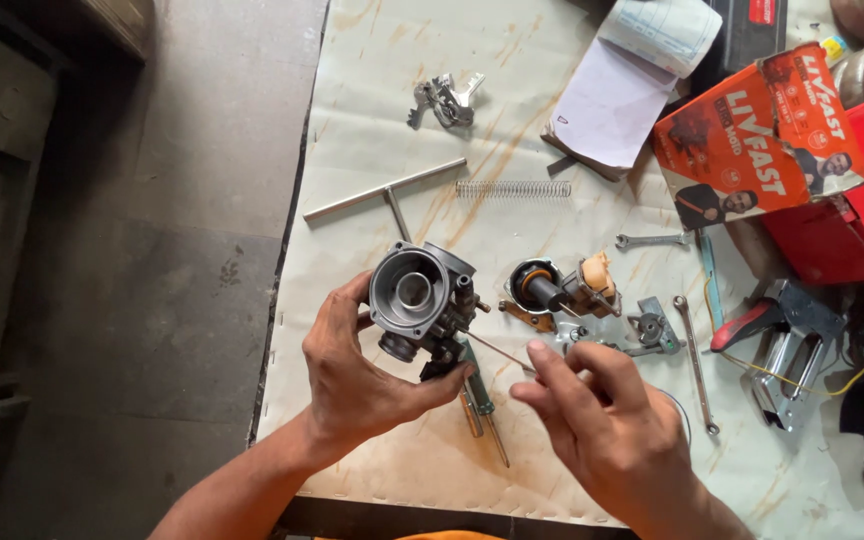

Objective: Cleaning and reassembling a motorcycle carburetor.

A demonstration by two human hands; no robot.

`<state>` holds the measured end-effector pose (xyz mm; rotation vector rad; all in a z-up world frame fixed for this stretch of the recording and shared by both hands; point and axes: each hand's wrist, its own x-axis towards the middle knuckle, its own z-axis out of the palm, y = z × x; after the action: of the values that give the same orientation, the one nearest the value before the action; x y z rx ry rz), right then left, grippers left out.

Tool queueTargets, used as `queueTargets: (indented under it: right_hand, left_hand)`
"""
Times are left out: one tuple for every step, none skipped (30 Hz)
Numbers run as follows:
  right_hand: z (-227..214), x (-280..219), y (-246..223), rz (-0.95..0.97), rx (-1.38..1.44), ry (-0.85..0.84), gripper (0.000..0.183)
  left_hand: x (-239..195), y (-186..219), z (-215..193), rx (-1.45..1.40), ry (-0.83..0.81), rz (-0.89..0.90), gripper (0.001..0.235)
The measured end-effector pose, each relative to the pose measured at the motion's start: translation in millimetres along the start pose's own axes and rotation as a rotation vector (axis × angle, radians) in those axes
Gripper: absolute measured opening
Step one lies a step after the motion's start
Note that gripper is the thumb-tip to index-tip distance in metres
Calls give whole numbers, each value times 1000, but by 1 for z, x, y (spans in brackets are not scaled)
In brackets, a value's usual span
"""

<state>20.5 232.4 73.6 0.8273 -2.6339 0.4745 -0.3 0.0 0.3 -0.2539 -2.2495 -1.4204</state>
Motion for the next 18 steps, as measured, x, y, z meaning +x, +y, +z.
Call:
queueTargets:
  right_hand:
    - [1,-4,2,1,1,1,46]
    - [3,-8,5,-8,78,-11,42]
    - [4,-12,7,-13,155,-27,40]
    - [1,-10,7,-9,155,-29,40]
    - [-3,-7,8,-46,162,-57,41]
    - [-6,-4,8,-83,169,-84,45]
    - [-6,0,5,-82,171,-85,45]
    - [-7,5,2,-101,113,-14,42]
    - [-8,10,-1,-123,53,57,41]
    - [-7,10,-1,-124,54,56,41]
    - [-6,9,0,-109,37,51,41]
    - [-5,9,1,-94,20,46,41]
    - [-4,7,2,-94,21,45,41]
    - [-2,4,3,-69,61,50,41]
    - [0,2,3,-44,102,55,41]
    - [1,0,4,-43,103,54,41]
    - [2,-3,4,-18,138,38,40]
    - [3,-5,4,7,173,22,40]
  left_hand:
    - [0,0,0,1,-1,1,93]
    - [0,-1,0,-3,-6,0,93]
    - [-1,-1,1,-9,-14,-5,94]
    - [-1,-1,1,-10,-18,-7,94]
    - [-1,-1,1,-5,-14,-10,94]
    - [-2,-1,0,0,-11,-13,94]
    - [-1,-1,0,1,-12,-15,94]
    - [0,-1,-1,6,-6,-10,94]
    - [0,-1,-1,10,3,-5,94]
    - [-1,-1,-1,11,4,-6,94]
    - [-1,-2,0,-3,-4,0,94]
    - [-2,-3,0,-17,-11,6,95]
    - [-2,-3,1,-16,-11,5,95]
    - [-2,-3,1,-22,-11,-6,95]
    - [-2,-3,1,-27,-10,-17,95]
    - [-2,-3,0,-26,-11,-18,95]
    - [-2,-2,0,2,-6,-14,95]
    - [-1,-2,-1,31,-1,-9,95]
